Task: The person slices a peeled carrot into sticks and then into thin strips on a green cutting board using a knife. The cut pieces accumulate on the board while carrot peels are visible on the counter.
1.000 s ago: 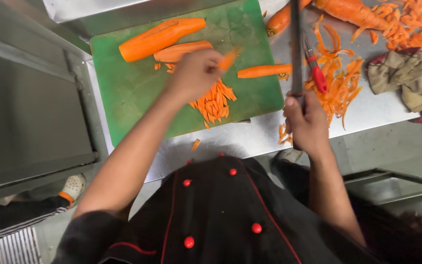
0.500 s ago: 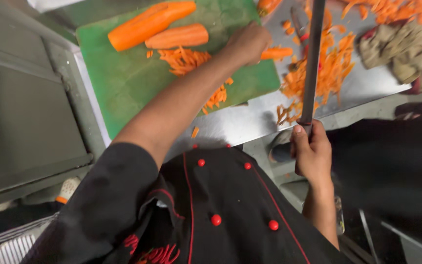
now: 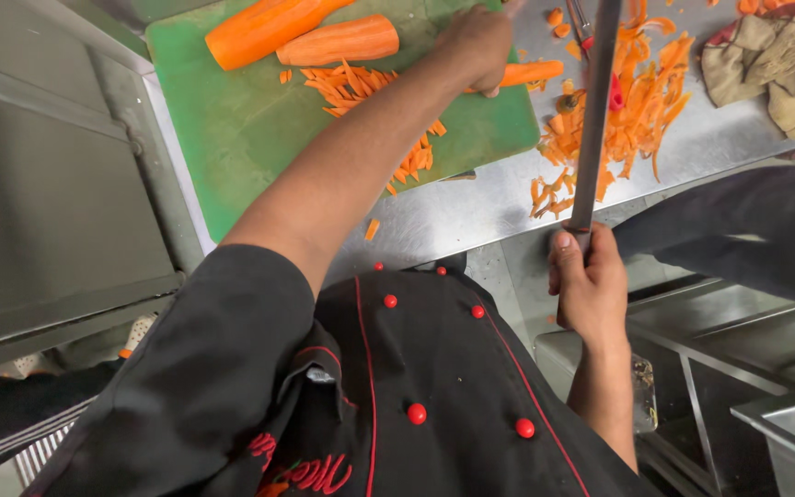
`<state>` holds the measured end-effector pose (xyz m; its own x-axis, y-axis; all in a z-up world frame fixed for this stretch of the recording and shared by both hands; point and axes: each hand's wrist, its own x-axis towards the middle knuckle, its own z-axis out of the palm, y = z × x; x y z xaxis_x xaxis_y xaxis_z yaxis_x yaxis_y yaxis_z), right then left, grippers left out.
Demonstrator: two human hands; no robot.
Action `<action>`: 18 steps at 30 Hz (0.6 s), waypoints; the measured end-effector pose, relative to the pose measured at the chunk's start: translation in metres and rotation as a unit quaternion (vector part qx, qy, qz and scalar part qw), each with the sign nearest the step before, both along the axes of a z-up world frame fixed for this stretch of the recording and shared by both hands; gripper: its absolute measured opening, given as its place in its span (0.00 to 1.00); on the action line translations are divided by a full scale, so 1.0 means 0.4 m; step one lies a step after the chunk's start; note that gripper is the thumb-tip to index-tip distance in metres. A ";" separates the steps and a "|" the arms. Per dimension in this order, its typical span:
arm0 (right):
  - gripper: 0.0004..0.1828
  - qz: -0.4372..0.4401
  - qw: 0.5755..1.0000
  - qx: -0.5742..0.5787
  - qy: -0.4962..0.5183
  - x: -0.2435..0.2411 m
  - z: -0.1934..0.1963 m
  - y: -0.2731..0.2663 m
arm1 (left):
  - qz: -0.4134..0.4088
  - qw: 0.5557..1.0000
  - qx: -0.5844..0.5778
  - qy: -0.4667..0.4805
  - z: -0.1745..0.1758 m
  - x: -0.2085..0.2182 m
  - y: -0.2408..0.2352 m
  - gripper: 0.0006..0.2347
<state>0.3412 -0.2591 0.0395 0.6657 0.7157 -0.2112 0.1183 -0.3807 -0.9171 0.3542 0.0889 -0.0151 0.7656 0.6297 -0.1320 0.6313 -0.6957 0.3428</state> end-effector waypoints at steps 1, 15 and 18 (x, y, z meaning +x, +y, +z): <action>0.11 0.001 1.000 -0.013 -0.005 0.004 -0.001 0.000 | -0.001 1.000 0.005 -0.001 0.003 0.001 0.000 0.39; 0.15 0.243 0.961 -0.134 0.020 0.063 -0.007 -0.018 | 0.130 0.815 -0.267 -0.497 0.212 -0.656 0.008 0.12; 0.17 0.367 0.905 -0.208 -0.054 0.024 -0.029 0.057 | 0.348 0.804 -0.258 -0.408 0.153 -0.784 -0.084 0.15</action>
